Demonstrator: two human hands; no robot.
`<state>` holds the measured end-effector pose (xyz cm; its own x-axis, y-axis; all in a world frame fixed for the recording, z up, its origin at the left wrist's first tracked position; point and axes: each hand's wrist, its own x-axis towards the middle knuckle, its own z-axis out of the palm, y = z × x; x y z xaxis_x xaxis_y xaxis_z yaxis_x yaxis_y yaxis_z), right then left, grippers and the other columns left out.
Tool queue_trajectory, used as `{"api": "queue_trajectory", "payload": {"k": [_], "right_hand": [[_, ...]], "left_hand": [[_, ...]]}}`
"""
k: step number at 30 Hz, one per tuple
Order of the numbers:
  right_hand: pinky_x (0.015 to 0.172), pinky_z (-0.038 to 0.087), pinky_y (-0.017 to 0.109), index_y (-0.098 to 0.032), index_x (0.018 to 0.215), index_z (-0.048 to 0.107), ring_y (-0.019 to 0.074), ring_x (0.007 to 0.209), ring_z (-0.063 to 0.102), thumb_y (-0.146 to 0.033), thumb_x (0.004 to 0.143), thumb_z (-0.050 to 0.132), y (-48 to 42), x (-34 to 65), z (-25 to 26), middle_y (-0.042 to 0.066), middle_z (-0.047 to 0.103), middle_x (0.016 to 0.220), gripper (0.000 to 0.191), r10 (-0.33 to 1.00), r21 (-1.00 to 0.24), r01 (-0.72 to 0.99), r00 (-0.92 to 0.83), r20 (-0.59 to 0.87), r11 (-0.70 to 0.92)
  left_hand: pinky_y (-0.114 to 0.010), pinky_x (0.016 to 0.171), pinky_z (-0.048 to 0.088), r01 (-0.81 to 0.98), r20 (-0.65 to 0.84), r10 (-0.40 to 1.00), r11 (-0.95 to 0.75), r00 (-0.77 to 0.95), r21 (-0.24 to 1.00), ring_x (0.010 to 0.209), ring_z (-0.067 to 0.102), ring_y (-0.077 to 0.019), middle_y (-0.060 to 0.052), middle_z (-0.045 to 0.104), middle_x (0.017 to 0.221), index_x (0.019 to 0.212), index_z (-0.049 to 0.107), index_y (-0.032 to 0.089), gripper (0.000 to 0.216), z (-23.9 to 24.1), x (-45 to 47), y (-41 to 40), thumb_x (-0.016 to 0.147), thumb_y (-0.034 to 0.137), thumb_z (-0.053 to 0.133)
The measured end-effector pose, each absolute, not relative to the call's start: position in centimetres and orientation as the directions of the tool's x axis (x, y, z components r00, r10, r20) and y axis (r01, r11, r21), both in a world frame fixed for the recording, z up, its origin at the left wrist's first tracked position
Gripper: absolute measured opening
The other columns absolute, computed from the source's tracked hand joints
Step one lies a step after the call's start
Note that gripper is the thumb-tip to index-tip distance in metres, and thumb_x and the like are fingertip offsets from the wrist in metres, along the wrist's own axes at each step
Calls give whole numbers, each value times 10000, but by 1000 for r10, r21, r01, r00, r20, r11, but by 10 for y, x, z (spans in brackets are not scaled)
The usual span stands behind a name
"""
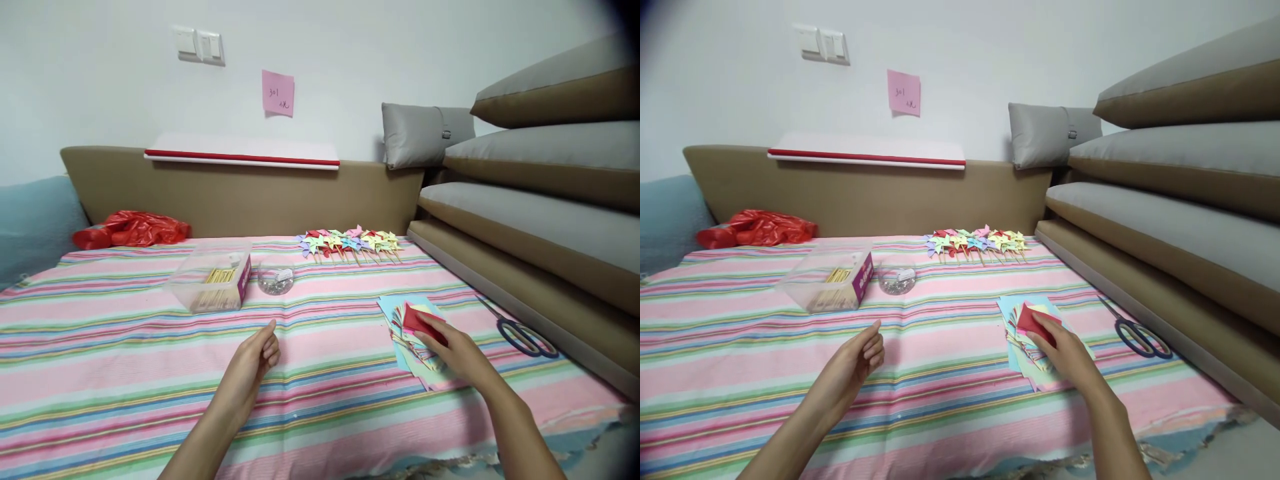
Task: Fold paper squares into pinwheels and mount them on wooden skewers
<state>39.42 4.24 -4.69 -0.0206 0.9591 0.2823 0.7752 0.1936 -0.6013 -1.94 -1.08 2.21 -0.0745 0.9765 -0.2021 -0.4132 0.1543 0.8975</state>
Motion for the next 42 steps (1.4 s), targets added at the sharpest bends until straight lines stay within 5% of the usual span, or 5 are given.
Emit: {"api": "queue_trajectory", "payload": {"k": [8, 35, 42], "right_hand": [[1134, 414, 502, -270, 1277, 669, 307, 1298, 577, -572, 961, 423, 44, 399, -49, 56, 654, 1362, 502, 973, -620, 759, -75, 220, 199], [1241, 227, 487, -324, 1502, 415, 246, 1475, 353, -594, 986, 352, 38, 393, -40, 20, 416, 1581, 586, 989, -723, 675, -83, 126, 149], [1189, 357, 467, -264, 1387, 562, 263, 1379, 499, -530, 989, 365, 42, 393, -44, 62, 557, 1471, 518, 969, -642, 747, -9, 245, 169]], "left_hand": [[-260, 555, 339, -339, -182, 983, 163, -25, 926, 586, 275, -122, 53, 315, 631, 640, 355, 227, 452, 22, -22, -24, 818, 447, 707], [-250, 543, 331, -422, -225, 973, 224, 47, 878, 569, 283, -113, 60, 329, 629, 643, 380, 221, 448, 2, -12, 4, 795, 439, 740], [-255, 538, 328, -427, -217, 974, 221, 59, 877, 563, 297, -117, 58, 342, 627, 634, 397, 222, 448, 3, -7, 7, 780, 456, 750]]}}
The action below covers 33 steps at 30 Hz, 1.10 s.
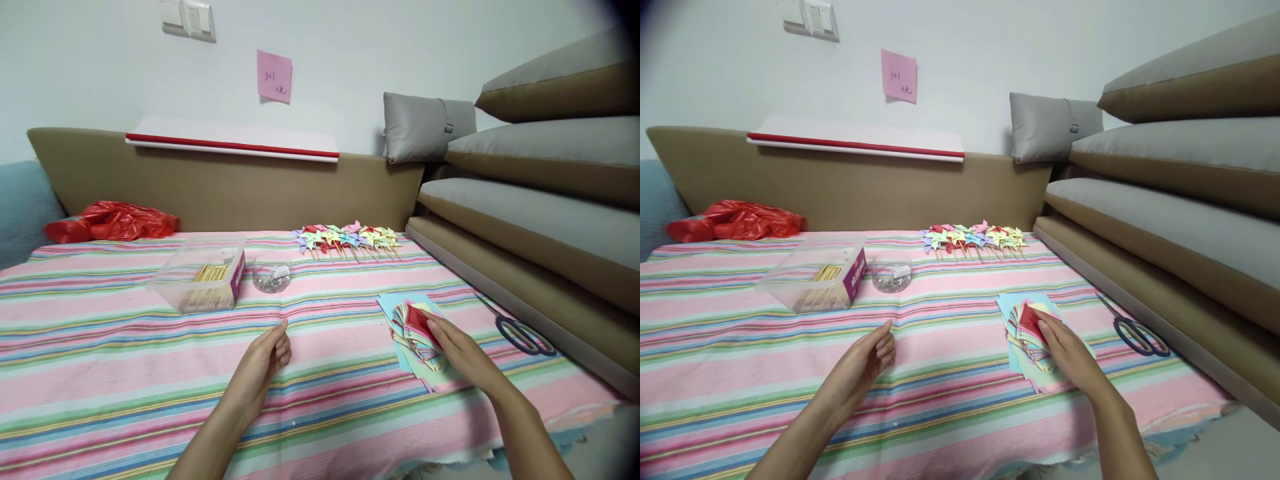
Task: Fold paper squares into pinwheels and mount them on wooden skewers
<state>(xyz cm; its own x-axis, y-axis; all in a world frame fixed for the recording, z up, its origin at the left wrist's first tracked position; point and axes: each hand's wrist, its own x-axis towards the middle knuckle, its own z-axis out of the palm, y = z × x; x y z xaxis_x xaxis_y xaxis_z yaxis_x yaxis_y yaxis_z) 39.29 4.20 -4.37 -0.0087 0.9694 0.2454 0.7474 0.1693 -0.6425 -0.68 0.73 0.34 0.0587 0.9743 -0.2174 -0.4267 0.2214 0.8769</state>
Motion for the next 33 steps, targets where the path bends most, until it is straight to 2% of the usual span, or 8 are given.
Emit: {"api": "queue_trajectory", "payload": {"k": [4, 9, 13, 16, 22, 26, 30, 33], "right_hand": [[1058, 501, 458, -243, 1344, 592, 285, 1245, 621, -432, 948, 441, 45, 393, -48, 88, 660, 1347, 464, 943, -505, 849, 29, 331, 152], [936, 547, 473, -279, 1275, 652, 315, 1128, 678, -378, 919, 472, 49, 385, -48, 69, 713, 1260, 411, 933, -410, 904, 36, 358, 123], [876, 542, 433, -292, 1211, 692, 313, 1130, 671, -380, 947, 442, 49, 376, -42, 44, 711, 1266, 374, 926, -345, 933, 42, 374, 97], [782, 525, 382, -306, 1179, 700, 294, 1055, 700, -360, 981, 391, 48, 373, -37, 30, 730, 1231, 371, 922, -310, 949, 67, 382, 59], [556, 357, 320, -217, 1080, 680, 280, 743, 709, -324, 987, 387, 49, 374, -36, 121, 778, 919, 325, 904, -222, 972, 166, 393, -82], [540, 327, 302, -203, 1117, 659, 270, 722, 699, -305, 960, 430, 49, 375, -39, 101, 772, 861, 295, 912, -194, 977, 153, 382, -83], [628, 433, 316, -203, 1251, 637, 283, 843, 722, -354, 944, 468, 50, 380, -44, 94, 783, 1005, 382, 914, -215, 975, 138, 381, -57], [721, 482, 323, -211, 1228, 672, 277, 933, 720, -398, 939, 472, 50, 384, -46, 78, 775, 1086, 397, 918, -235, 972, 115, 379, -25]], "left_hand": [[-257, 529, 315, -414, -223, 972, 231, 68, 881, 549, 284, -115, 62, 332, 610, 608, 388, 222, 468, 4, -1, 8, 773, 470, 749], [-253, 529, 313, -398, -224, 972, 236, 77, 887, 551, 285, -116, 59, 339, 607, 602, 389, 223, 475, -1, 5, 9, 759, 478, 757], [-247, 528, 308, -388, -218, 972, 235, 87, 891, 555, 273, -114, 59, 330, 612, 613, 378, 223, 473, -3, 5, 8, 773, 478, 743], [-246, 527, 304, -379, -219, 972, 236, 88, 895, 561, 265, -115, 58, 324, 615, 617, 372, 224, 473, -3, 5, 7, 778, 478, 738], [-248, 526, 296, -366, -223, 971, 240, 88, 899, 568, 253, -116, 55, 318, 617, 616, 369, 224, 478, -3, 3, 7, 777, 485, 735], [-246, 529, 294, -364, -221, 971, 239, 91, 900, 573, 247, -115, 57, 311, 620, 622, 361, 225, 489, -2, 4, 8, 769, 497, 740], [-248, 528, 287, -363, -223, 971, 241, 91, 900, 573, 243, -115, 58, 310, 621, 628, 356, 227, 504, -1, 6, 7, 780, 543, 719], [-250, 534, 290, -357, -225, 970, 241, 87, 902, 572, 258, -113, 57, 320, 625, 632, 367, 224, 507, -1, 5, 6, 778, 563, 714]]}}
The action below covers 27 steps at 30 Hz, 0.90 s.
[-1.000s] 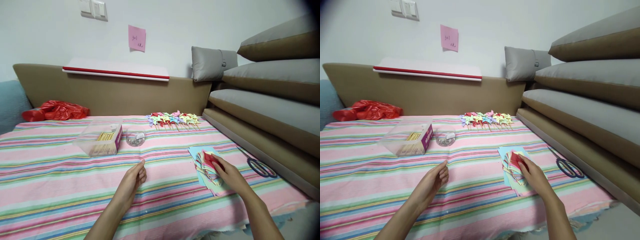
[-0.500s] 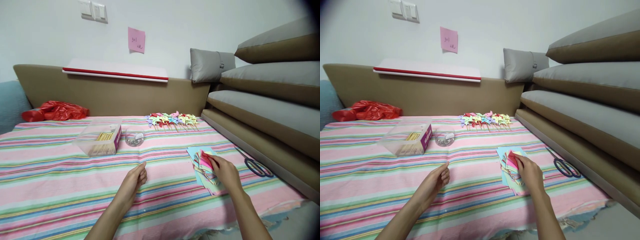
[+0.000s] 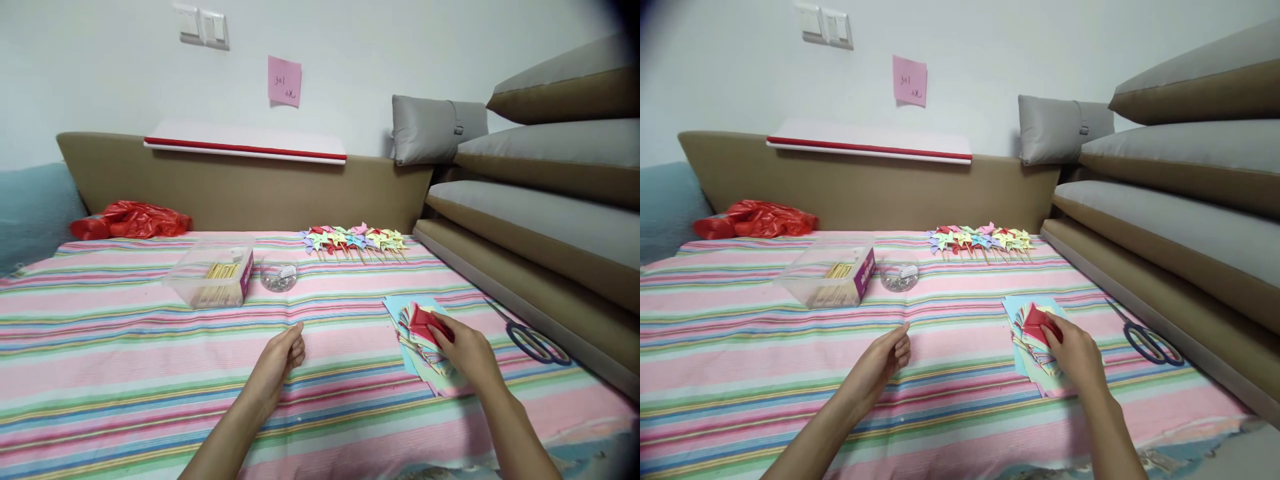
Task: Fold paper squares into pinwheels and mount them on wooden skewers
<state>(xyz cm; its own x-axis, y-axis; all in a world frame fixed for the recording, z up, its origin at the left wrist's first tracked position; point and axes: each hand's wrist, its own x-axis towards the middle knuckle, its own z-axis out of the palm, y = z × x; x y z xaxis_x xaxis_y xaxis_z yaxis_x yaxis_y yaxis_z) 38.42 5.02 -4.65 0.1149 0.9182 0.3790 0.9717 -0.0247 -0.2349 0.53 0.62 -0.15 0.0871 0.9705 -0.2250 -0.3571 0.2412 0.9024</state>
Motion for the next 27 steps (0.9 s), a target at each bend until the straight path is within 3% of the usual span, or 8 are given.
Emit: {"api": "queue_trajectory", "payload": {"k": [4, 9, 13, 18, 20, 22, 27], "right_hand": [[715, 469, 322, -223, 1136, 713, 268, 905, 715, -366, 941, 454, 50, 382, -45, 71, 777, 1051, 355, 920, -220, 975, 109, 377, -26], [537, 325, 312, -186, 1084, 690, 261, 636, 651, -324, 952, 438, 48, 373, -38, 115, 752, 800, 316, 874, -182, 964, 256, 413, -196], [524, 276, 308, -161, 1111, 667, 254, 580, 598, -301, 950, 448, 45, 371, -30, 121, 716, 726, 306, 809, -165, 942, 337, 481, -294], [663, 382, 352, -118, 1117, 697, 290, 753, 648, -278, 952, 463, 42, 371, -14, 156, 729, 826, 328, 533, -206, 947, 310, 787, -245], [697, 397, 359, -117, 1152, 703, 291, 786, 651, -315, 972, 450, 42, 367, -7, 160, 730, 856, 367, 429, -263, 939, 336, 839, -221], [677, 387, 354, -138, 1177, 705, 281, 757, 632, -338, 968, 457, 43, 364, -4, 150, 724, 846, 381, 444, -310, 919, 389, 807, -242], [545, 255, 319, -203, 1110, 728, 236, 581, 541, -323, 916, 525, 45, 366, -12, 127, 721, 794, 306, 655, -330, 892, 451, 607, -309]], "left_hand": [[-252, 552, 305, -350, -227, 971, 239, 76, 906, 576, 282, -114, 55, 333, 628, 635, 373, 222, 512, -4, 5, 6, 783, 586, 700], [-256, 552, 293, -338, -221, 971, 239, 92, 910, 578, 285, -116, 50, 345, 628, 631, 380, 219, 504, -6, 6, 6, 805, 592, 671], [-256, 550, 279, -327, -222, 970, 242, 99, 913, 580, 271, -117, 50, 336, 629, 631, 372, 220, 490, -3, 6, 4, 813, 560, 675], [-260, 564, 284, -318, -224, 970, 242, 92, 917, 591, 289, -121, 46, 344, 636, 635, 375, 220, 483, -1, 4, 1, 807, 553, 679], [-264, 564, 279, -306, -225, 970, 242, 91, 921, 592, 293, -123, 45, 344, 633, 631, 377, 219, 488, 0, 3, 0, 816, 570, 662], [-268, 566, 272, -290, -222, 971, 240, 92, 926, 594, 292, -126, 42, 347, 637, 635, 383, 218, 487, 0, 1, -1, 834, 585, 634], [-275, 572, 261, -251, -199, 974, 220, 108, 943, 600, 285, -133, 37, 351, 642, 635, 380, 219, 487, 0, -3, -4, 867, 594, 587]]}}
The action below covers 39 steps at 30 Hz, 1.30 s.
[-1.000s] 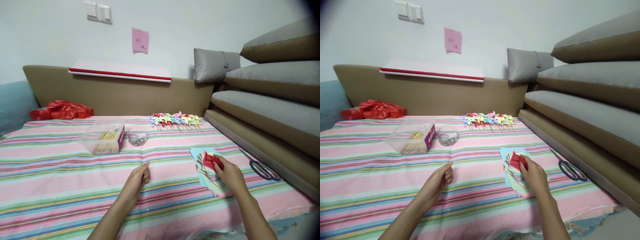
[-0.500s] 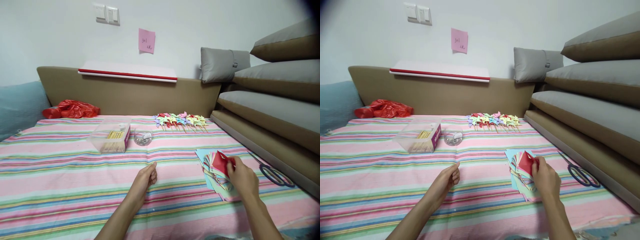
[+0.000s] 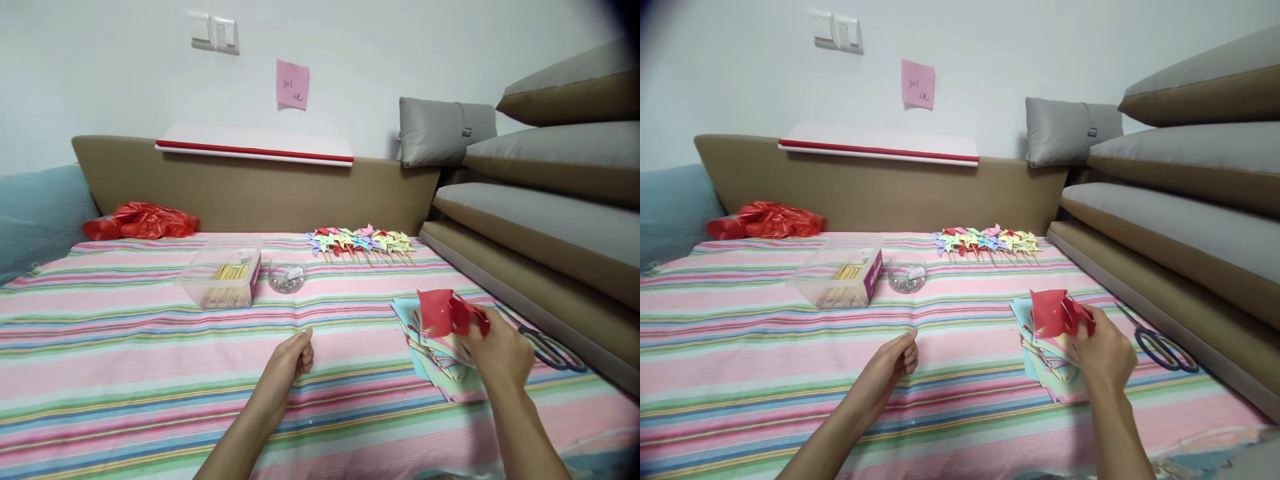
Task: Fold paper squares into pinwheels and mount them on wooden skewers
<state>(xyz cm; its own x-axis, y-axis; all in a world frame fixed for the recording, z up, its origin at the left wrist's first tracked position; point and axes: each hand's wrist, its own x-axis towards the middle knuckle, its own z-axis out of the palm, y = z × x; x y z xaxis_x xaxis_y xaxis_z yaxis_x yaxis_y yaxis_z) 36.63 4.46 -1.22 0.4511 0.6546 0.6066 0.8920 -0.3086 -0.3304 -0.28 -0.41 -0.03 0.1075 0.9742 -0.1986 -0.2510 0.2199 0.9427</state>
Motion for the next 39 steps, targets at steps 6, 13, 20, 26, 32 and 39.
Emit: {"api": "queue_trajectory", "payload": {"k": [6, 13, 20, 26, 32, 39], "right_hand": [[653, 352, 355, -157, 1018, 727, 280, 753, 637, -245, 879, 539, 43, 381, -22, 135, 741, 864, 249, 697, -229, 961, 270, 664, -154], [863, 445, 456, -132, 1035, 747, 326, 984, 638, -215, 825, 536, 34, 373, -7, 165, 720, 1037, 310, 568, -414, 910, 327, 755, 28], [857, 566, 421, -182, 1144, 670, 307, 996, 708, -464, 780, 766, 20, 263, 3, 100, 754, 1109, 470, 978, -977, 144, 116, 174, 157], [842, 568, 408, -214, 1227, 576, 269, 966, 715, -503, 812, 739, 19, 211, -6, 81, 747, 1082, 531, 986, -996, 64, -162, 46, 57], [1133, 309, 558, -173, 1345, 558, 355, 1351, 472, -433, 899, 615, 50, 273, -18, 172, 587, 1392, 519, 871, -395, 868, -80, 485, 300], [1050, 301, 619, -151, 1458, 440, 414, 1191, 594, -367, 873, 574, 64, 295, -24, 212, 542, 1434, 638, 948, 89, 988, 94, 305, -126]], "left_hand": [[-279, 563, 243, -221, -198, 973, 219, 115, 950, 589, 288, -134, 39, 356, 623, 627, 390, 219, 483, -1, -2, -3, 852, 593, 595], [-270, 604, 343, -159, -159, 979, 179, 131, 971, 593, 392, -137, 21, 466, 634, 627, 481, 200, 450, 2, 11, -6, 852, 564, 620], [-350, 878, 499, -101, -48, 987, 63, 151, 993, 1146, 600, -283, -149, 612, 1337, 1220, 612, 228, 581, -5, 28, -7, 724, 446, 823], [-307, 748, 506, -246, -59, 960, 129, 273, 961, 775, 658, -205, -52, 715, 814, 928, 710, 158, 365, -12, 28, -4, 750, 464, 800], [-244, 667, 481, -254, -134, 984, 160, 117, 954, 626, 570, -123, 21, 630, 661, 741, 653, 168, 345, -6, 11, -6, 748, 483, 795], [-358, 824, 554, -287, -245, 962, 270, 120, 919, 835, 721, -232, -70, 771, 971, 1033, 707, 188, 391, 3, -4, -13, 801, 503, 729]]}}
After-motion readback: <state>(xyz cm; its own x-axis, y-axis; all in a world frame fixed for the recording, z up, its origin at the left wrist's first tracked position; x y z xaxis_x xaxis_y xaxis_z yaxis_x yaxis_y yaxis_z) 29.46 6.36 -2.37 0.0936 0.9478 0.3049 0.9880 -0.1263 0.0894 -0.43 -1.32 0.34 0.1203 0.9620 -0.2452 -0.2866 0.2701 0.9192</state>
